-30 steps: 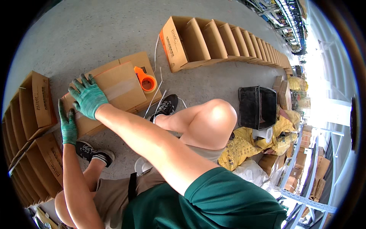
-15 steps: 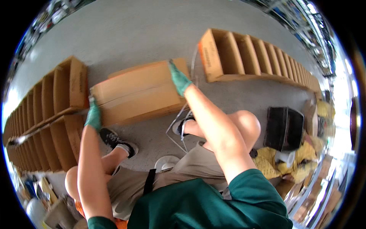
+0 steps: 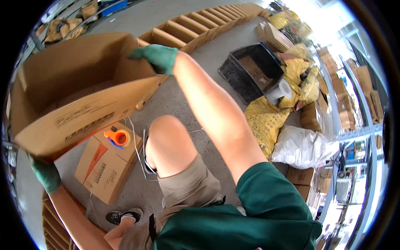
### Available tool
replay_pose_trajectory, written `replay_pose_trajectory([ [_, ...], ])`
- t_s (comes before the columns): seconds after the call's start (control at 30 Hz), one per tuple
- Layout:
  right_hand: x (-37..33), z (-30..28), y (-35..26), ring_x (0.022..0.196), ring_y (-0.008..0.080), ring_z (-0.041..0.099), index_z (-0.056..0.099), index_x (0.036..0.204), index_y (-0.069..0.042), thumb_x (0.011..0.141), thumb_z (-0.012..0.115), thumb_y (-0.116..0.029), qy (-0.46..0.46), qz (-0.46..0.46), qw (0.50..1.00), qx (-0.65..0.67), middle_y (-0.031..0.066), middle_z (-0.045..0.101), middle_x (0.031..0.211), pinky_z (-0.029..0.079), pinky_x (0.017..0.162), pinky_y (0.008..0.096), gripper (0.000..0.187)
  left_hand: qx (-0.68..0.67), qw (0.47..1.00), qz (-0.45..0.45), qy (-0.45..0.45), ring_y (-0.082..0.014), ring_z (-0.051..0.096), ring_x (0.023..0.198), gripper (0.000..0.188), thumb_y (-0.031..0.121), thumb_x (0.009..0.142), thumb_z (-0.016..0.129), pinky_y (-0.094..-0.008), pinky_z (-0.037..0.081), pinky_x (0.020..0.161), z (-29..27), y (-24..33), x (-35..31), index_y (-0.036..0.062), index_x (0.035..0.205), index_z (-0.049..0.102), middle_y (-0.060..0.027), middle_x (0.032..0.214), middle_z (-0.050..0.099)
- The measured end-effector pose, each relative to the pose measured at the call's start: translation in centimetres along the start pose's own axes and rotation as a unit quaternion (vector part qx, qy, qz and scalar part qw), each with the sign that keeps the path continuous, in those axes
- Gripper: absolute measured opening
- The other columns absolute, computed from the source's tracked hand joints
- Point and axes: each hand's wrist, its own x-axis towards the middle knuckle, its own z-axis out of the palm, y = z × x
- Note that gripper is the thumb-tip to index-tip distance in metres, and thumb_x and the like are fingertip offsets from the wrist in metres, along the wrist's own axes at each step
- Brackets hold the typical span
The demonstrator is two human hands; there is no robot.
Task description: The person sits on the floor and repeatedly tapes cardboard boxes using a handheld tape dispenser. They fold the flaps of each box, apply tape to seal it, and then move the finished box aside to process the next one from a nearby stack.
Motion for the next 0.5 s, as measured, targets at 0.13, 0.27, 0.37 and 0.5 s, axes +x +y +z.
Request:
replay_pose_trajectory([
  [0.13,-7.8,-9.4,6.5,0.073,0.0193,0.063,0.067,0.114,-0.002,0.094,0.058,-0.026,0.139,0.07,0.984,-0.083,0.0094,0.07,0.095,0.052,0.064,0.0352,0.033,-0.147,0.978,0.097,-0.109,-0.0233,0.043,0.139,0.052,0.03,0.102,0.056,-0.0403,0.034,0.116,11.4,12.4,5.0,0.0129,0.149,0.043,-0.0085,0.151,0.046],
  [0.27,-16.6,-12.2,16.5,0.084,0.0189,0.065,0.062,0.121,-0.001,0.096,0.053,-0.02,0.305,0.111,0.94,0.103,0.0104,0.068,0.106,0.053,0.067,0.0361,0.032,-0.046,0.965,0.069,-0.25,-0.0221,0.041,0.142,0.053,0.019,0.1,0.06,-0.043,0.035,0.116,14.4,15.1,3.8,0.0135,0.15,0.042,-0.0063,0.152,0.046],
  [0.37,-19.9,-15.7,27.7,0.09,0.0229,0.066,0.06,0.124,0.0,0.096,0.053,-0.02,0.392,0.086,0.913,0.074,0.0118,0.068,0.111,0.053,0.079,0.0367,0.035,-0.048,0.941,-0.002,-0.335,-0.0212,0.04,0.142,0.055,0.013,0.098,0.06,-0.043,0.033,0.116,11.6,12.0,1.6,0.0126,0.15,0.042,-0.0063,0.153,0.046],
  [0.5,-17.7,-23.3,40.9,0.101,0.0315,0.066,0.064,0.12,0.003,0.092,0.056,-0.029,0.399,0.244,0.883,-0.038,0.0205,0.068,0.113,0.049,0.087,0.0422,0.043,0.007,0.909,-0.132,-0.396,-0.024,0.038,0.143,0.059,0.006,0.096,0.057,-0.0391,0.033,0.116,3.7,2.5,-0.9,0.0058,0.151,0.038,-0.0121,0.153,0.043],
])
